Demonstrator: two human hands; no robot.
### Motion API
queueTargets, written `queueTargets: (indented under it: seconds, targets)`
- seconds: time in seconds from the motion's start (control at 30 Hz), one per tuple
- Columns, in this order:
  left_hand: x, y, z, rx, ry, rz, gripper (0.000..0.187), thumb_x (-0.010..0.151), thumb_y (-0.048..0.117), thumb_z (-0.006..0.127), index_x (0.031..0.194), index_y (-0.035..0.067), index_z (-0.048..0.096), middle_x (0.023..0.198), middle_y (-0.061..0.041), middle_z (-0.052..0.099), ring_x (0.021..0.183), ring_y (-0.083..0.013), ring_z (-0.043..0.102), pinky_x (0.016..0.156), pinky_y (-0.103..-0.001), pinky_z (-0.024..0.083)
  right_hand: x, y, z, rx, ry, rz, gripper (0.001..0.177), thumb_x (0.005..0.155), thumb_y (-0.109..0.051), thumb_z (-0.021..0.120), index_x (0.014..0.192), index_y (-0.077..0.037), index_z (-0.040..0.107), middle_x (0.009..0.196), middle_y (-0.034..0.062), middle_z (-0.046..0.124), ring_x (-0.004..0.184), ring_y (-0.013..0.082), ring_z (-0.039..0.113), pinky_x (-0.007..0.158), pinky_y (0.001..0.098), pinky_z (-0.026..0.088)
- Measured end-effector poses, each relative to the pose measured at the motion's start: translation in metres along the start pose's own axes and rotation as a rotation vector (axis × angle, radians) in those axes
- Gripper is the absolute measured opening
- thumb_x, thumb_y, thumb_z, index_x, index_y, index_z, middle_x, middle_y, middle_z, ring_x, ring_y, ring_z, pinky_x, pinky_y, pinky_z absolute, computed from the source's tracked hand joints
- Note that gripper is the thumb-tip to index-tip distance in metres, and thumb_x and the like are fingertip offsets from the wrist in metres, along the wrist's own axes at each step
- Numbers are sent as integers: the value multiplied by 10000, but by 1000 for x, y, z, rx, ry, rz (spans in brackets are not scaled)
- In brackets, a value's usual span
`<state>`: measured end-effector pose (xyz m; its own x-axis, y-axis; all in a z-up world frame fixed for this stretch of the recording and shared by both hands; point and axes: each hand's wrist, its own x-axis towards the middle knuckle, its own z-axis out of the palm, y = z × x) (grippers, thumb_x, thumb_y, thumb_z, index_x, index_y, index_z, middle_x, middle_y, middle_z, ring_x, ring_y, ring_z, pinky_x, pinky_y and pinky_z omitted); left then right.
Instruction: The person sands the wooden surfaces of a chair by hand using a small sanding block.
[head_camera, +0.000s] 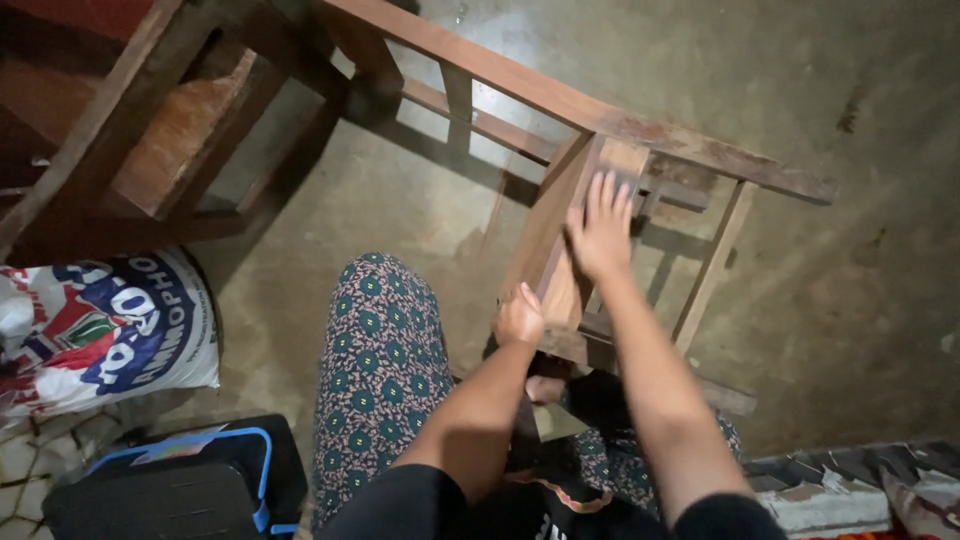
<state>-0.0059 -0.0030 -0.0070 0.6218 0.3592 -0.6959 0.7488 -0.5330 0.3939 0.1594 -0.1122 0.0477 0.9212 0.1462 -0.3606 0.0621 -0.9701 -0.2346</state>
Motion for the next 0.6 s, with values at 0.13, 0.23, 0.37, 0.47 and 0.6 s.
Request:
queueTargets:
  seconds: [0.13,0.23,0.37,0.47,0.6]
  targets:
    - [16,-10,18,-26,-5,-12,607,1129,497,180,1111,82,622,1056,-215,725,1005,-437,744,875,-592,589,-105,-4,34,-10,-57,-96,837,1036,-528,365,1712,-66,194,1767,218,169,1599,513,134,1314,579,125]
    - [18,-10,23,-52,41,0,593,1137,460,214,1096,49,640,1080,-255,716,1029,-456,733,891,-587,589,-139,8,68,-18,-127,-103,934,990,-589,413,1729,-109,105,1776,205,95,1597,507,92,1298,593,118]
    - [19,-19,35,5,104,48,556,1135,446,246,1050,63,641,1001,-221,704,951,-436,742,821,-571,602,-71,1,35,-55,-19,-103,809,1045,-485,374,1712,-61,201,1756,238,187,1590,520,149,1301,592,129]
    - [11,-16,28,11,151,81,552,1143,433,250,1032,59,640,959,-215,689,920,-432,740,780,-562,604,7,12,18,-52,28,-48,813,1066,-515,346,1714,-52,185,1763,231,152,1602,507,123,1310,596,123]
    - [9,-12,22,-2,109,47,579,1129,463,226,1057,55,631,970,-210,700,927,-449,738,784,-603,592,46,29,21,-69,-30,34,875,1076,-657,270,1732,-119,55,1790,162,23,1634,441,31,1341,570,82]
